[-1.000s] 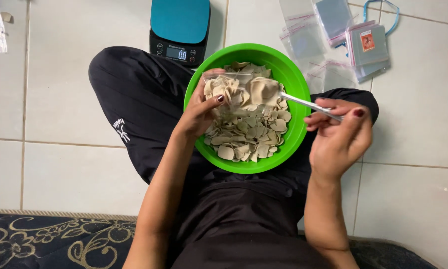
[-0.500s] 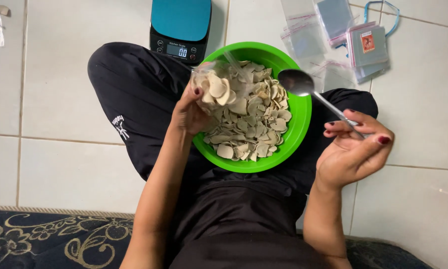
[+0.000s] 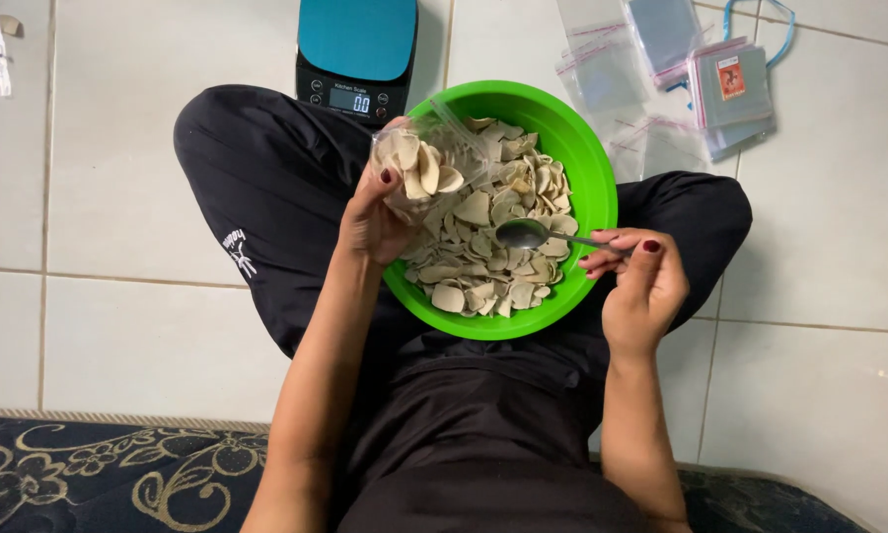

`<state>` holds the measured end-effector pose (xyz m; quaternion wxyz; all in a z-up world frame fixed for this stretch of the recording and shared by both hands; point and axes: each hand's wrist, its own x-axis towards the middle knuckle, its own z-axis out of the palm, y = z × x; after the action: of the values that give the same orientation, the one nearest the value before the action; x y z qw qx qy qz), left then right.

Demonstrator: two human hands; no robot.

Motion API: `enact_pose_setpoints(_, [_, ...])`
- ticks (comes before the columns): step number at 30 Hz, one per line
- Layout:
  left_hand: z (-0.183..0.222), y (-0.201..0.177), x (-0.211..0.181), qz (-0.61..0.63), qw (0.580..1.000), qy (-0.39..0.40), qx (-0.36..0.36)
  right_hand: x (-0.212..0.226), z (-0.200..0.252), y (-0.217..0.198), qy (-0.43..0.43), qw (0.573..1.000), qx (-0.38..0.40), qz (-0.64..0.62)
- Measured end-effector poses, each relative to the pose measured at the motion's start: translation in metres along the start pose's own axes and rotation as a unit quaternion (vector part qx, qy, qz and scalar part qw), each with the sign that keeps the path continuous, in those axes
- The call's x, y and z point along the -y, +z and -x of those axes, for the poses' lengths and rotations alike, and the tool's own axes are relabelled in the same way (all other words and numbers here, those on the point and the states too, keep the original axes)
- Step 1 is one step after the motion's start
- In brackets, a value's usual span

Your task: Packaging dried food chips into small plastic bags and weighing them on a digital scale.

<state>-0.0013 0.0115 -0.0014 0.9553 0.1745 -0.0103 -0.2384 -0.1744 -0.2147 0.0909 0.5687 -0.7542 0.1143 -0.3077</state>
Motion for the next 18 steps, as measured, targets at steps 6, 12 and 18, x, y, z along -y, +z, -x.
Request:
enact_pose_setpoints(6, [-0.003,0.016,0.01,-0.052,0.998,0.003,0.034,-0.003,-0.019,0.012,-0.005,0.998,0.056,0.02])
enact_pose_setpoints(12, [-0.01,0.046,0.02,-0.107,0.994,0.012,0.001,-0.003,-0.041,0.061,-0.018,0.986,0.163,0.02])
enact_pose_setpoints(18, [-0.026,0.069,-0.007,-0.104,0.993,-0.03,0.05,0.013,-0.063,0.075,0.053,0.986,0.125,0.096])
